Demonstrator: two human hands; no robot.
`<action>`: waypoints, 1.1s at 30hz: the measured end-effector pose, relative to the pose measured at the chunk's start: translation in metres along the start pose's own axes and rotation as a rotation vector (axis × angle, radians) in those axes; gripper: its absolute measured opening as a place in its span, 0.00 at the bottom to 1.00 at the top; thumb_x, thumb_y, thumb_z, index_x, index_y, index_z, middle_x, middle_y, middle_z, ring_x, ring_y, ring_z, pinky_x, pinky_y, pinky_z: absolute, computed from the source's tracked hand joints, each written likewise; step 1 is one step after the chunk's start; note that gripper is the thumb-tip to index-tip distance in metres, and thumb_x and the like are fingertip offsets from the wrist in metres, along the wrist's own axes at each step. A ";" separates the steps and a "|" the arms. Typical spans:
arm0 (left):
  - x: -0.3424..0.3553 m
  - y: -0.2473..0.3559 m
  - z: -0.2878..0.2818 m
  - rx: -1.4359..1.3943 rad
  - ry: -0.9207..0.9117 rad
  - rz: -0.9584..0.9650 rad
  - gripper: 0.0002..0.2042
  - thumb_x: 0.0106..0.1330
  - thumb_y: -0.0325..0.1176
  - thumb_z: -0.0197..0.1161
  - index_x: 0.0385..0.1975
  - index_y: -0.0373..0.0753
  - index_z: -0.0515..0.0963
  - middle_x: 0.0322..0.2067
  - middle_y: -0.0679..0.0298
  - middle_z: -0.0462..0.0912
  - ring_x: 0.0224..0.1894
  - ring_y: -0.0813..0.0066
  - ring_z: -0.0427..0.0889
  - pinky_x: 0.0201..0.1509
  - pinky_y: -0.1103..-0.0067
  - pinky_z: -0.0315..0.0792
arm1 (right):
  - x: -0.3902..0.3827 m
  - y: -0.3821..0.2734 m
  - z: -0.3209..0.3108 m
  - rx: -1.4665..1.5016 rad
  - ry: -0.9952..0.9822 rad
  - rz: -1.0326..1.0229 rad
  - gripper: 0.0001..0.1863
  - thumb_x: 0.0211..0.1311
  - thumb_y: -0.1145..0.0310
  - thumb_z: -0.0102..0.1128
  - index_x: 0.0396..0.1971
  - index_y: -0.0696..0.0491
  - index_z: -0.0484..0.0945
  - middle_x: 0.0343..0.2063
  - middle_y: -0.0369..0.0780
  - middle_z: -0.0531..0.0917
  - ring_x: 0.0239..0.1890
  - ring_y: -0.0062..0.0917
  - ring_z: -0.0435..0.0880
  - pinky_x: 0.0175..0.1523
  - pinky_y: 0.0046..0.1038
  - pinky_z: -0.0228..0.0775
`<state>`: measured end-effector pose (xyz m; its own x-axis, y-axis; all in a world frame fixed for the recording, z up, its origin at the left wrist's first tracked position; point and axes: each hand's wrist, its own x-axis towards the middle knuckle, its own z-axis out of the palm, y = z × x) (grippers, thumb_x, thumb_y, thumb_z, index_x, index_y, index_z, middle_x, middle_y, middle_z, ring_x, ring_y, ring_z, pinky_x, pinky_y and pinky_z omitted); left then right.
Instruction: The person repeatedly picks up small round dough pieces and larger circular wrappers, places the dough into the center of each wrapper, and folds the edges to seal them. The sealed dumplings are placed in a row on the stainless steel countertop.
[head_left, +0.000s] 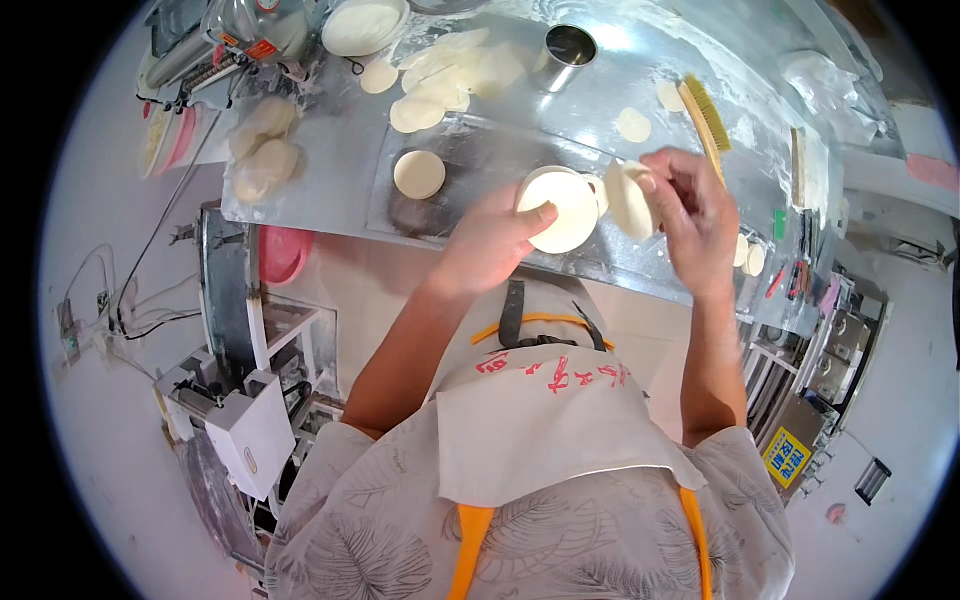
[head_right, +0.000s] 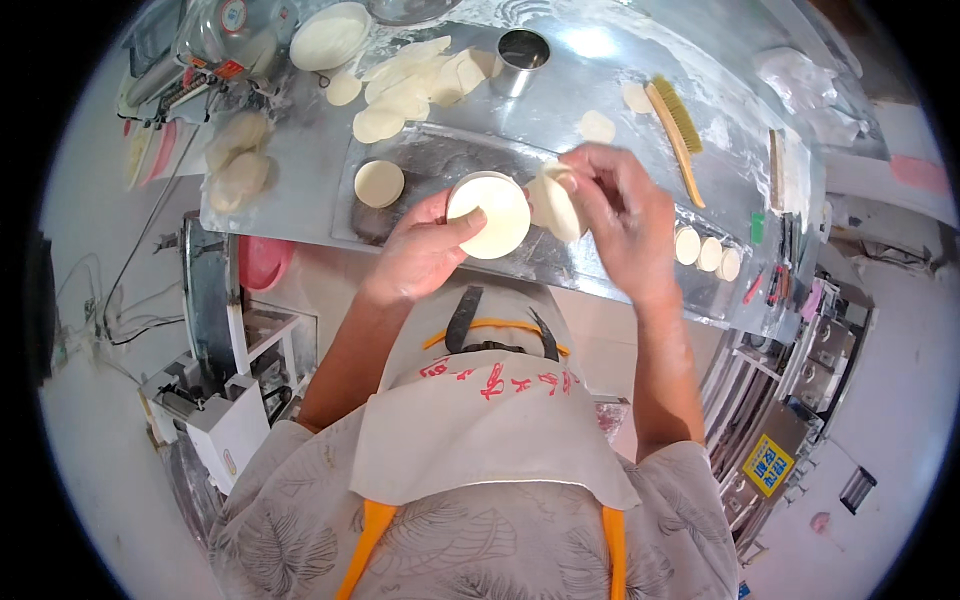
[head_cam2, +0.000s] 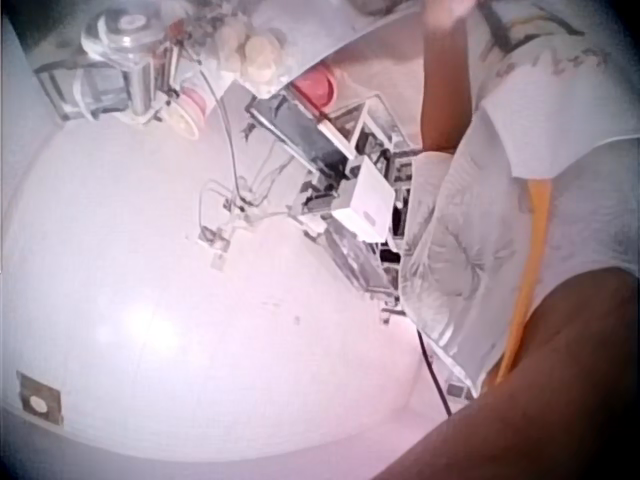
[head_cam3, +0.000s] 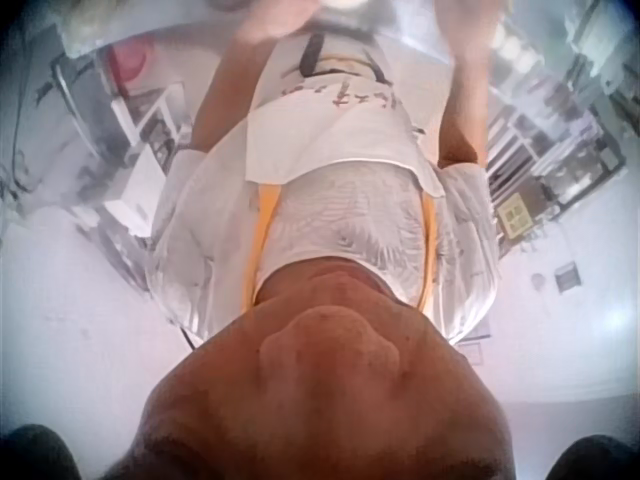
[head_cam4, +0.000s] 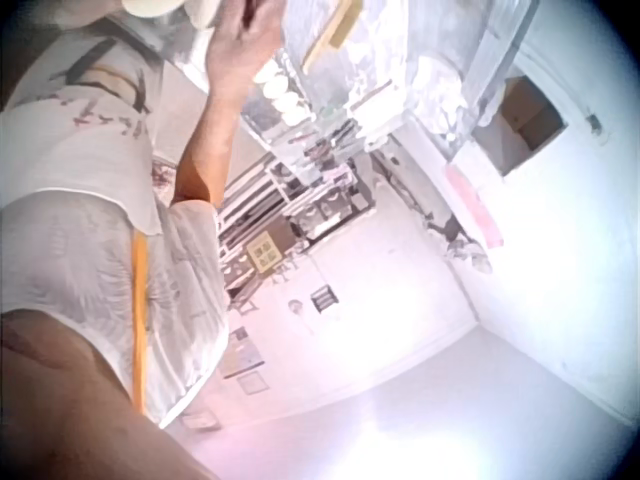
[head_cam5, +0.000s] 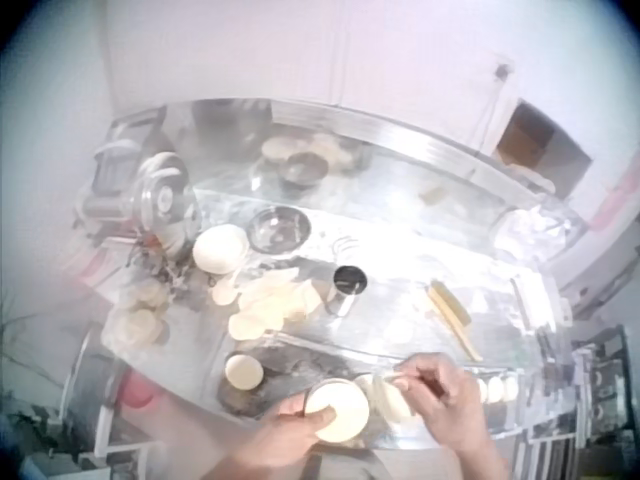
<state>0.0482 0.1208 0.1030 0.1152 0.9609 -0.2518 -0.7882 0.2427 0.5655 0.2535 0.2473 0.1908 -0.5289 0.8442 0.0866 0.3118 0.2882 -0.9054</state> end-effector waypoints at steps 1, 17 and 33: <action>0.000 -0.002 -0.005 0.082 0.056 0.001 0.22 0.81 0.29 0.62 0.71 0.29 0.72 0.66 0.58 0.81 0.68 0.70 0.79 0.74 0.69 0.72 | 0.015 -0.005 -0.003 -0.069 -0.090 0.039 0.11 0.77 0.72 0.68 0.55 0.56 0.83 0.41 0.37 0.90 0.42 0.15 0.87 0.47 0.23 0.82; -0.009 0.007 0.024 0.649 0.271 0.161 0.18 0.79 0.30 0.62 0.65 0.33 0.78 0.51 0.64 0.86 0.51 0.79 0.80 0.59 0.77 0.75 | 0.003 0.016 0.050 -0.306 -0.096 -0.513 0.22 0.57 0.78 0.77 0.52 0.49 0.89 0.49 0.39 0.85 0.49 0.39 0.79 0.52 0.35 0.77; 0.004 -0.010 0.024 0.590 0.178 0.081 0.18 0.77 0.23 0.64 0.65 0.32 0.77 0.55 0.65 0.86 0.57 0.81 0.82 0.63 0.77 0.77 | -0.019 0.034 0.032 -0.300 0.027 -0.574 0.17 0.52 0.81 0.79 0.43 0.54 0.86 0.41 0.40 0.88 0.46 0.39 0.86 0.51 0.39 0.81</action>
<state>0.0710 0.1255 0.1156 -0.0734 0.9547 -0.2884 -0.3175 0.2517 0.9142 0.2490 0.2268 0.1448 -0.6583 0.5280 0.5365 0.1939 0.8077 -0.5568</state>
